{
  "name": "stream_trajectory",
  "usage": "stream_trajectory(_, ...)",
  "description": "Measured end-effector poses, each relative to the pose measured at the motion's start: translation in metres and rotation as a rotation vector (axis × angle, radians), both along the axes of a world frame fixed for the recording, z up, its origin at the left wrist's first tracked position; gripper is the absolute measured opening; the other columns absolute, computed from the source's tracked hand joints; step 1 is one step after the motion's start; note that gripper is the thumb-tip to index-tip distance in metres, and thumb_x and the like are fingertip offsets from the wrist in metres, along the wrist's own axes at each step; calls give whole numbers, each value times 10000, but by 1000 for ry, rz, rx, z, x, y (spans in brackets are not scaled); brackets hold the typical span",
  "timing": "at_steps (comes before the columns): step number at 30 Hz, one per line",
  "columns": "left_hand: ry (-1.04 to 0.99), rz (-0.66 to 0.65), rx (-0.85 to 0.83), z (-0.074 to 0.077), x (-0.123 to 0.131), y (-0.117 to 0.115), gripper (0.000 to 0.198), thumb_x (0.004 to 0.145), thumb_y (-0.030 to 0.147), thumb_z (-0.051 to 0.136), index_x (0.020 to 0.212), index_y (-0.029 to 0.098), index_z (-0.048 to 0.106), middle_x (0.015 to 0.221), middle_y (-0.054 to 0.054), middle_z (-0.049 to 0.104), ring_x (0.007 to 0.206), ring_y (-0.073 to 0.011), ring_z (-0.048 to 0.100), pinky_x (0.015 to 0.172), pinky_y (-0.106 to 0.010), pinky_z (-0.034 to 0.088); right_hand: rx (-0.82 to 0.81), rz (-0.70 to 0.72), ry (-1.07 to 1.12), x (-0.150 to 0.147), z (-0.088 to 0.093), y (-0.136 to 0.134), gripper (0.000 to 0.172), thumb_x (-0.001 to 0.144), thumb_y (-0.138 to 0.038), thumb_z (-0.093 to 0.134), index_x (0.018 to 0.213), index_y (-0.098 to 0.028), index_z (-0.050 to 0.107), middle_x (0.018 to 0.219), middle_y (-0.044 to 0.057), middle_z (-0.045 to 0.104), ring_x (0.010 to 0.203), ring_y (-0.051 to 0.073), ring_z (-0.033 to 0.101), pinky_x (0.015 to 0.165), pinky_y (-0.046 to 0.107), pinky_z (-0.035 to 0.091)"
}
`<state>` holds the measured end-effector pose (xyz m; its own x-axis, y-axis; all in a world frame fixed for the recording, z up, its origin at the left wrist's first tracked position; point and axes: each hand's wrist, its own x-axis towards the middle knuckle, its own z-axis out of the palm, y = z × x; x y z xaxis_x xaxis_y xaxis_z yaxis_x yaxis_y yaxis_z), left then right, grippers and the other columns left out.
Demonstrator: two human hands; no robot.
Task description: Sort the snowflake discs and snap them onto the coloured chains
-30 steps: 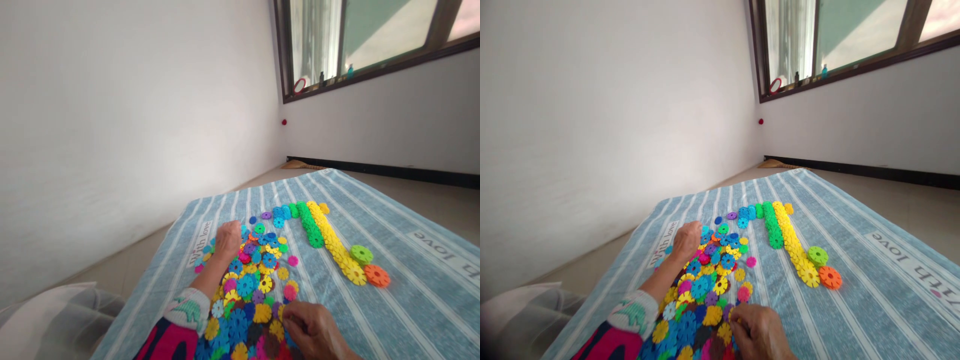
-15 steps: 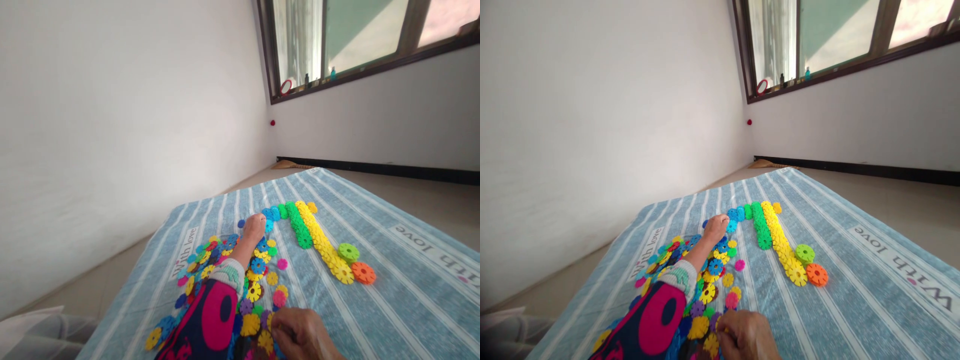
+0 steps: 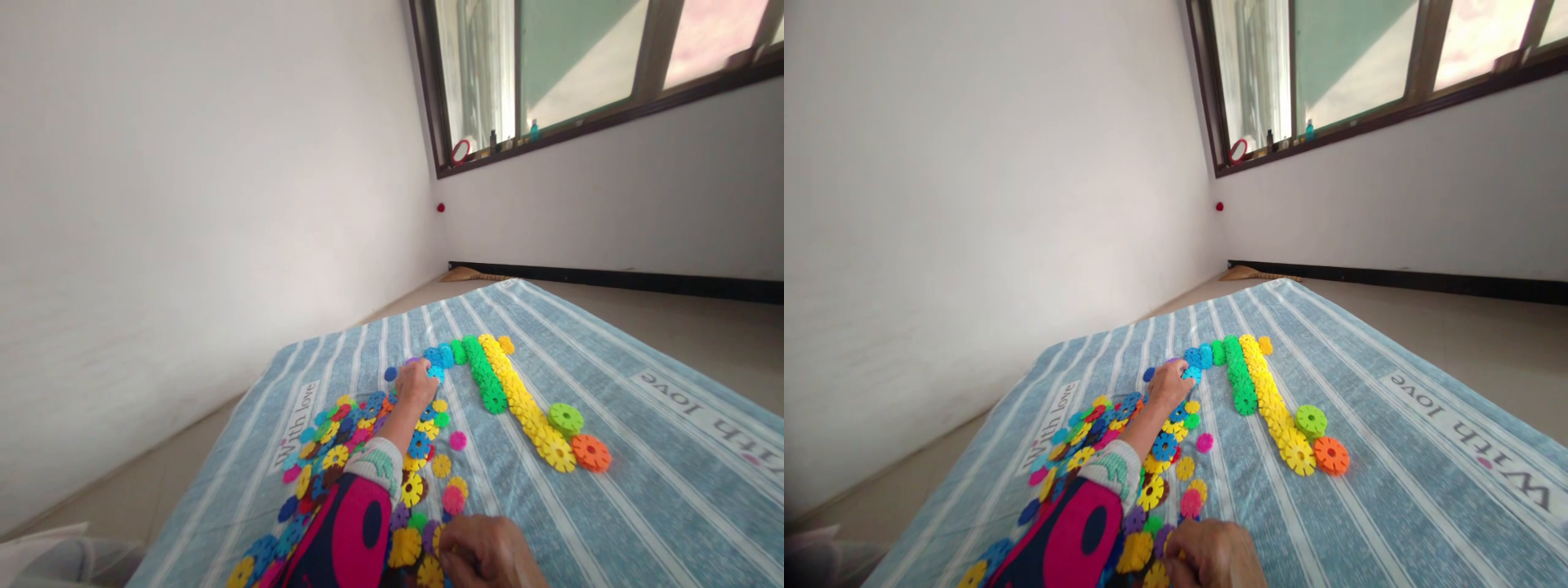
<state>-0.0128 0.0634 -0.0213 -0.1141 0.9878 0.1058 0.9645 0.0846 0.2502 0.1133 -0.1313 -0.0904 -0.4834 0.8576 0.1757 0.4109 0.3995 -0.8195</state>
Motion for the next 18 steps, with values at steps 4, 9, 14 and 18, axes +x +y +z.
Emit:
stream_trajectory(4, 8, -7, 14, -1, 1, 2, 267, 729, 275, 619, 982, 254, 701, 1025, -52, 734, 1032, -229, 635, 776, -288, 440, -2, 7, -5, -1, -2, 0, 170, 739, -180, 530, 777, -210, 693, 677, -22, 673, 609, 100, 584, 560, 164, 334)
stream_trajectory(9, -1, 13, 24, -3, 1, 4, 235, 711, 268, 634, 936, 243, 694, 1002, -49, 733, 1008, -224, 637, 752, -279, 433, 15, 11, -15, -1, -10, 2, 176, 743, -182, 539, 811, -214, 699, 698, -23, 680, 621, 100, 583, 570, 164, 340)
stream_trajectory(14, -31, 24, 39, -2, 1, 3, 193, 699, 234, 640, 889, 225, 672, 969, -43, 726, 985, -214, 632, 748, -273, 424, 5, 26, 4, 1, -16, 3, 178, 771, -183, 531, 834, -221, 693, 697, -32, 664, 624, 94, 570, 586, 154, 355)
stream_trajectory(18, -73, 34, 56, -3, 2, 2, 183, 695, 223, 641, 878, 218, 651, 928, -45, 720, 938, -215, 639, 725, -279, 420, 20, 26, 1, 1, -15, 3, 175, 765, -180, 529, 817, -223, 691, 687, -35, 655, 614, 94, 556, 588, 154, 357)
